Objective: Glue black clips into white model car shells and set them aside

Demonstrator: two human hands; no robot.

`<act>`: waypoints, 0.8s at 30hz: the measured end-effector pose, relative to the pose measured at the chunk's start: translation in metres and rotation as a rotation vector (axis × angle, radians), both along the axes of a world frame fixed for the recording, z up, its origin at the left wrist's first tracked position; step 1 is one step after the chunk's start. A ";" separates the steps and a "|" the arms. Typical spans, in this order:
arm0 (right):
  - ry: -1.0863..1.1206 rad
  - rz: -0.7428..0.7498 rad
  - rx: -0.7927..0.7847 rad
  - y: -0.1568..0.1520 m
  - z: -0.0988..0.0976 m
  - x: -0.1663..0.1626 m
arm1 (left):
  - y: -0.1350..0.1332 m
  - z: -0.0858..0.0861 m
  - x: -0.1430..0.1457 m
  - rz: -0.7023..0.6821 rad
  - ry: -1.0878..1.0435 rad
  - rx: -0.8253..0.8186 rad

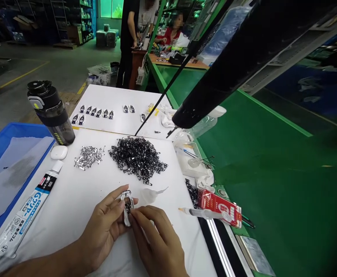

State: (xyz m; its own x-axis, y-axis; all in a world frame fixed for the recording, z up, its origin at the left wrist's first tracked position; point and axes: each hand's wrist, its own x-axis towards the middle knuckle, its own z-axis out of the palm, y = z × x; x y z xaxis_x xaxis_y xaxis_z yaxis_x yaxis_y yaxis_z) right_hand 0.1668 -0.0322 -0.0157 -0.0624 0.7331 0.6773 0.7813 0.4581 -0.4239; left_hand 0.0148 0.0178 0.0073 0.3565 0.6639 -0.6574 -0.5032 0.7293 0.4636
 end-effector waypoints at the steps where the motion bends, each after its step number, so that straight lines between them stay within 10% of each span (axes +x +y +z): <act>1: -0.026 -0.006 -0.008 0.000 0.000 0.000 | 0.000 0.000 0.000 0.005 -0.006 0.000; 14: 0.035 -0.002 -0.189 -0.019 -0.011 -0.014 | 0.001 -0.001 -0.002 0.025 -0.012 -0.007; 24: -0.083 -0.116 0.034 -0.019 -0.013 -0.032 | -0.004 0.000 0.000 0.014 0.105 0.110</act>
State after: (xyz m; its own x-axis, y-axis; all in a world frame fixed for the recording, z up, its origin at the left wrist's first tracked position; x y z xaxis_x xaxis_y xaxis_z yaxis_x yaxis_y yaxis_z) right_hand 0.1344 -0.0515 -0.0287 -0.0355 0.7156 0.6976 0.8613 0.3759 -0.3418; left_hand 0.0151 0.0134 0.0074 0.2796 0.7387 -0.6133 -0.4577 0.6641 0.5912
